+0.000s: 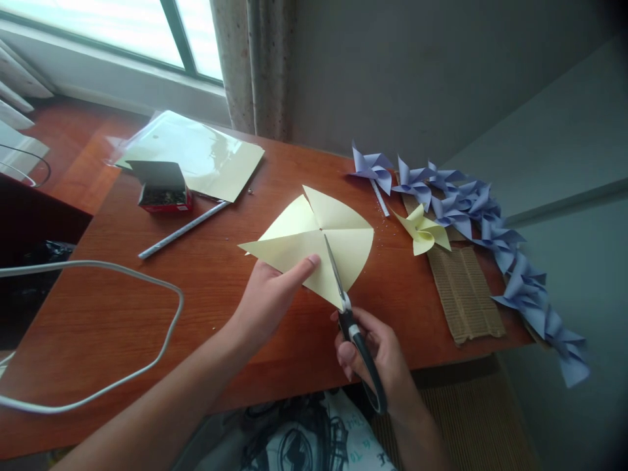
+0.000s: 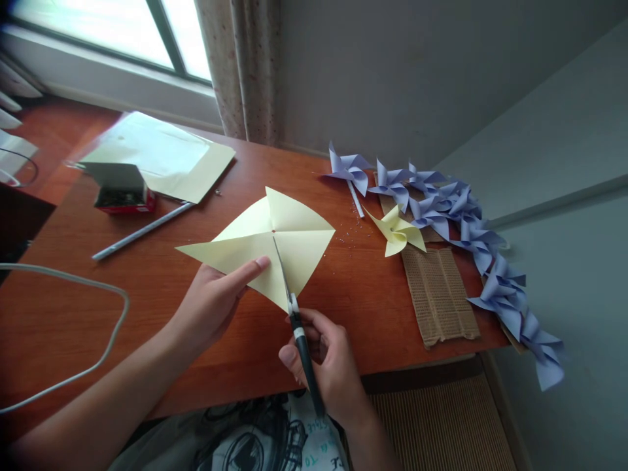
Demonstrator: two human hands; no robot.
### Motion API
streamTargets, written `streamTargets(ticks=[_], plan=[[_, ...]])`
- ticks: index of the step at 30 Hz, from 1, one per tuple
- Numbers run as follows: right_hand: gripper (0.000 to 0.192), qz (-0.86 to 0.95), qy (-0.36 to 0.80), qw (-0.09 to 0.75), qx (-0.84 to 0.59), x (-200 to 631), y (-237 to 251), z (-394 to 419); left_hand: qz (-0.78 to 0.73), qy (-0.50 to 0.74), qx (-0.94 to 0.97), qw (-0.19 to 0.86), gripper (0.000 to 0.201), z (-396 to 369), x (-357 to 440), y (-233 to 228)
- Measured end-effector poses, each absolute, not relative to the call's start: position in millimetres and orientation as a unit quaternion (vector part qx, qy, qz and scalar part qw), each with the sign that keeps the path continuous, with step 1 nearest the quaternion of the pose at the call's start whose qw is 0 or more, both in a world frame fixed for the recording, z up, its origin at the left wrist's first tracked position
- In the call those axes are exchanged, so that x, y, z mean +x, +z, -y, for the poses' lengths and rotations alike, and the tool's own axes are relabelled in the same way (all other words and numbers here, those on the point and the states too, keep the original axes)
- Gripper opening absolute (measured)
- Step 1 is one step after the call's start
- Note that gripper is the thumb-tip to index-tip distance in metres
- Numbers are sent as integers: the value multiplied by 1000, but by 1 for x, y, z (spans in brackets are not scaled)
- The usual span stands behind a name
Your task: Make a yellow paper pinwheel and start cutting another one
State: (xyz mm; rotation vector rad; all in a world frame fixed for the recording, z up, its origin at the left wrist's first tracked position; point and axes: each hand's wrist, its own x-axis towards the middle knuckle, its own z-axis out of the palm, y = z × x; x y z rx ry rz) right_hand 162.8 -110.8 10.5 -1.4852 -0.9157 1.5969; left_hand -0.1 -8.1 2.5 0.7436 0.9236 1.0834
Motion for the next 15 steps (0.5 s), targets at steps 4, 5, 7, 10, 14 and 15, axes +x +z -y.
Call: streamTargets(ticks=[4,5,7,10,14,15], plan=[[54,362,631,399,-558,163,10,112,-404,482,359,690,31,10,0,2],[55,359,632,399,-558,163,10,112,-404,480,362,689,32,10,-1,2],[57,356,631,400,-561,163,9,113,-406,477,362,691,33,10,-1,3],[60,352,631,398,-565,162,9,113,-414,472,362,689,33,11,-1,5],[64,344,638,393,-566,162,11,112,-418,464,375,685,32,11,-1,8],[64,341,639,392,-567,162,12,112,-418,463,378,684,32,11,-1,8]])
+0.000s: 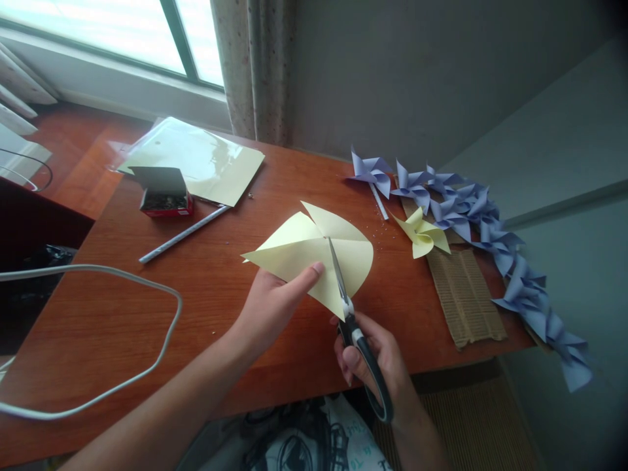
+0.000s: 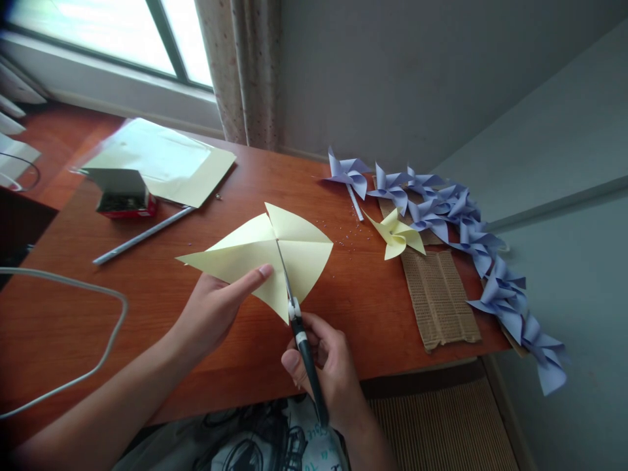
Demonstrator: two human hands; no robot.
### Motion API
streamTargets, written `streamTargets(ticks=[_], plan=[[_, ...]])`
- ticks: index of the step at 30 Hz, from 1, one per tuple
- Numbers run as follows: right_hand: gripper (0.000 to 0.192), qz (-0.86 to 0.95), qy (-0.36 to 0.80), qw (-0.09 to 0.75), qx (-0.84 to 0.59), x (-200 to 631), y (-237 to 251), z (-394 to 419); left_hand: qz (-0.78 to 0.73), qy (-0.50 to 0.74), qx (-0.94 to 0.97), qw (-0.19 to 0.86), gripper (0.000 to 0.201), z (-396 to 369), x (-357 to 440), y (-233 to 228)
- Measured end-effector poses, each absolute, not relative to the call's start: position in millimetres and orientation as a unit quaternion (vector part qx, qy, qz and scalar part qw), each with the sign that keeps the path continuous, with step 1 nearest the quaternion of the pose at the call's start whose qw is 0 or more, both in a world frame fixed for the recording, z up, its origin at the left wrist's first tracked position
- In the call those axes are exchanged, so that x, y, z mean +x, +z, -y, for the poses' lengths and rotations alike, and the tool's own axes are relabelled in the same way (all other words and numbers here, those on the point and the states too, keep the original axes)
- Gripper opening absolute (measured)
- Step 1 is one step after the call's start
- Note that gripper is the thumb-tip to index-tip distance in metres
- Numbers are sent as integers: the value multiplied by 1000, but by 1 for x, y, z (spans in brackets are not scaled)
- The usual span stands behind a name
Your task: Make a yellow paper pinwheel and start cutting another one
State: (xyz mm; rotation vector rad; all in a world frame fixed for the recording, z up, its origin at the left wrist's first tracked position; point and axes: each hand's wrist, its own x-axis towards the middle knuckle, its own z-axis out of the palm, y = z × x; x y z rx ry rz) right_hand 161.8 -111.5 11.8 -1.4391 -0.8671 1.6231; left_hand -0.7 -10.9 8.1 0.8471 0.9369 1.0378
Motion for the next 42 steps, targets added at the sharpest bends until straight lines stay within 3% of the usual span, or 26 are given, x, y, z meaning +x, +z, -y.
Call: streamTargets(ticks=[8,27,42], plan=[[56,346,631,387,-576,161,13,111,-431,453,383,680,34,11,-1,7],[57,354,641,368,-573,162,15,113,-429,492,380,655,31,9,-2,9],[53,312,655,391,-567,160,18,110,-433,445,395,677,29,12,0,9]])
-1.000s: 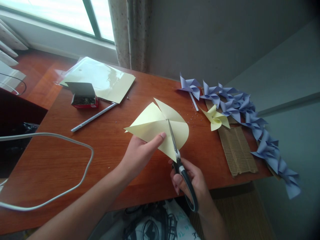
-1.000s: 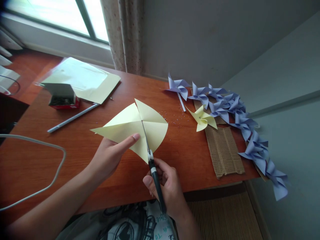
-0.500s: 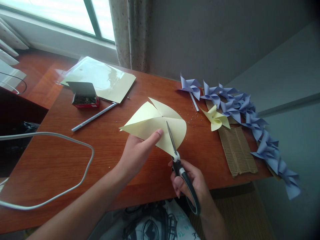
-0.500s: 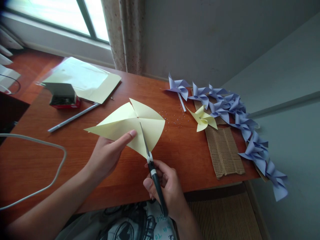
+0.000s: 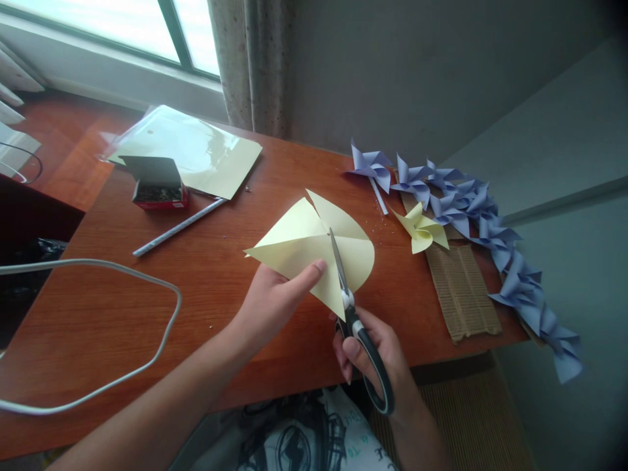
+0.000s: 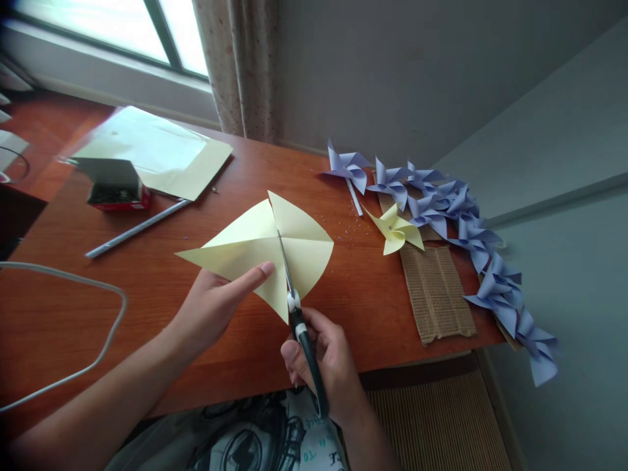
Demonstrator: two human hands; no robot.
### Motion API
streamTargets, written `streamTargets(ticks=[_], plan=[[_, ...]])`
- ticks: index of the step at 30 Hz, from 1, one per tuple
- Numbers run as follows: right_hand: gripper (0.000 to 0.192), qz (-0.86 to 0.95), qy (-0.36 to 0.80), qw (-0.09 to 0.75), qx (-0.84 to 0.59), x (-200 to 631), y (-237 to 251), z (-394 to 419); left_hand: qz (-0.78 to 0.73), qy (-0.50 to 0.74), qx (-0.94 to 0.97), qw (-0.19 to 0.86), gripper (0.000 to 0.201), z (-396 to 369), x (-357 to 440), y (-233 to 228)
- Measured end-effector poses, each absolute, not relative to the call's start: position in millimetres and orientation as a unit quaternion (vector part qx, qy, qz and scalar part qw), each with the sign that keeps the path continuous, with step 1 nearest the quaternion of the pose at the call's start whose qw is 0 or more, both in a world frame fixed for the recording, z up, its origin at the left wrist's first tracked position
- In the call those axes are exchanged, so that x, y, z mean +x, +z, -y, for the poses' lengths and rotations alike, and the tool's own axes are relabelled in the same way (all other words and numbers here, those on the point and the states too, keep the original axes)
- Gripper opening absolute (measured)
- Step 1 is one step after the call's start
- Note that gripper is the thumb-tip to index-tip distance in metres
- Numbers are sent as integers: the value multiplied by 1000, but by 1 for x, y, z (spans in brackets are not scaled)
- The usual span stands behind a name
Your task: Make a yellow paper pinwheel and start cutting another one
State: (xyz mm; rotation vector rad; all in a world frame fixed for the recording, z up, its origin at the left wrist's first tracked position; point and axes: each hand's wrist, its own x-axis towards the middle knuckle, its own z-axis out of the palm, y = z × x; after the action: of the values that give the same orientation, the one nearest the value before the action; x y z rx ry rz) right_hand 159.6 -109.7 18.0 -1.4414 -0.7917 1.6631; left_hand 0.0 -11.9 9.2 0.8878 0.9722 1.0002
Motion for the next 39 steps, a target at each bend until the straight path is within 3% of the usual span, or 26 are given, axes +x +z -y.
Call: streamTargets(ticks=[23,39], plan=[[56,351,613,416,-572,154,6,110,-426,443,403,678,23,13,0,13],[45,365,606,401,-581,156,6,111,-428,450,399,674,23,14,1,13]])
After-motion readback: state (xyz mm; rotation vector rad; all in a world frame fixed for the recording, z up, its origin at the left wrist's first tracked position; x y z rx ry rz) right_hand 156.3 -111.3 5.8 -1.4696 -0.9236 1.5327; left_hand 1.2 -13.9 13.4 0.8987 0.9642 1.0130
